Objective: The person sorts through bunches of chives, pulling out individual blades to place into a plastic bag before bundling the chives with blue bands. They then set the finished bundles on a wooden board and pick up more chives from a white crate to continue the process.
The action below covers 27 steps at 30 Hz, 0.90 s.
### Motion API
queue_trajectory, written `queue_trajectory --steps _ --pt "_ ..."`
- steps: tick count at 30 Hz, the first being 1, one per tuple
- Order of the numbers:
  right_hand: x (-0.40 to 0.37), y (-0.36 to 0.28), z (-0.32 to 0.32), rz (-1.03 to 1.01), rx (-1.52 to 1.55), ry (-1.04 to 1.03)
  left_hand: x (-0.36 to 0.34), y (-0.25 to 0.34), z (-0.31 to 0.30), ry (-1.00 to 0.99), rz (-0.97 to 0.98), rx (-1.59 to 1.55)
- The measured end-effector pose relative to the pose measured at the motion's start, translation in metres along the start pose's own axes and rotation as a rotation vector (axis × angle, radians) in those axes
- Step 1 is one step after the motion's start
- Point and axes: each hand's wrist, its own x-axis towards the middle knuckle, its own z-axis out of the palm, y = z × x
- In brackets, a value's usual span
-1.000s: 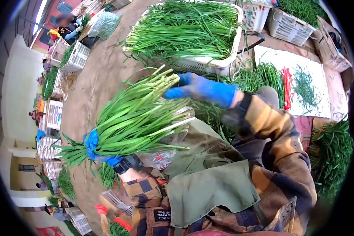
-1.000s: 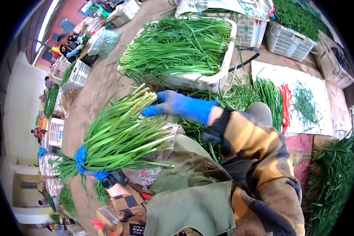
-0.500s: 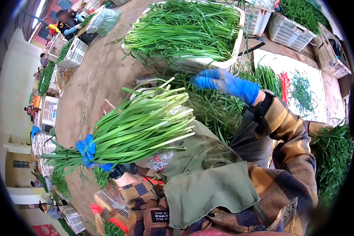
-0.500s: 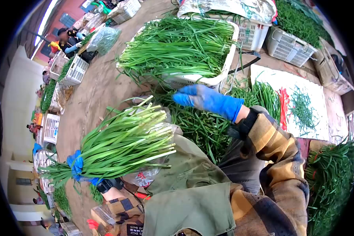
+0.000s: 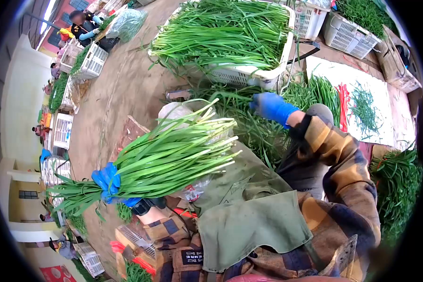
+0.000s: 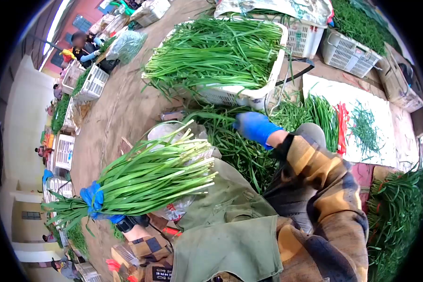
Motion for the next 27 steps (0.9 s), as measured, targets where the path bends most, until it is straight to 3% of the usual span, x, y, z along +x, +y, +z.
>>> queue_trajectory --steps 2,4,6,8,11,12,13,14,15,16,17,19,21,23,25,26,27 --pt "-0.015 -0.01 -0.034 -0.071 -0.383 -0.201 -0.002 0.002 -0.002 0.06 -0.002 -0.051" --pt "-0.001 -0.018 -0.032 -0.559 0.356 0.268 -0.003 0.001 -0.005 0.06 0.015 0.012" --pt "0.001 -0.061 -0.039 -0.627 0.909 0.107 0.007 -0.003 -0.007 -0.041 -0.023 0.029" --pt "-0.003 -0.096 -0.043 -0.496 0.876 -0.162 0.008 -0.01 0.004 0.014 -0.015 0.079" --pt "0.014 -0.094 -0.026 -0.181 0.872 0.058 0.004 0.001 -0.018 0.011 -0.028 0.063" --pt "0.049 -0.066 0.014 -0.33 0.817 0.419 0.0 0.007 -0.026 0.028 0.0 0.043" --pt "0.033 -0.055 -0.018 -0.145 0.448 0.355 -0.005 0.011 -0.031 0.044 0.03 0.022" --pt "0.043 -0.028 -0.011 -0.106 0.325 0.406 -0.01 0.013 -0.033 0.127 0.072 0.055" --pt "0.039 -0.005 -0.019 -0.066 -0.081 0.124 -0.012 0.014 -0.034 0.205 0.118 0.084" --pt "0.037 0.025 -0.003 -0.065 -0.345 0.051 -0.015 0.014 -0.037 0.28 0.168 0.109" --pt "0.017 0.013 -0.024 -0.063 -0.464 -0.161 -0.02 0.02 -0.048 0.222 0.139 0.034" --pt "-0.004 -0.01 -0.048 -0.276 -0.215 0.176 -0.015 0.011 -0.034 0.209 0.068 0.025" --pt "-0.005 -0.042 -0.054 -0.56 0.666 0.26 -0.012 0.014 -0.034 0.222 0.018 0.118" --pt "-0.023 -0.095 -0.074 -0.661 0.929 0.126 -0.002 0.001 -0.023 0.209 0.066 0.096" --pt "-0.016 -0.117 -0.062 -0.744 0.562 0.27 0.005 -0.005 -0.008 0.179 0.027 0.071" --pt "-0.017 -0.128 -0.059 -0.762 0.41 0.332 0.006 -0.006 -0.002 0.291 0.043 0.207" --pt "-0.009 -0.131 -0.047 -0.781 0.443 0.354 0.005 -0.006 0.002 0.405 0.056 0.346"
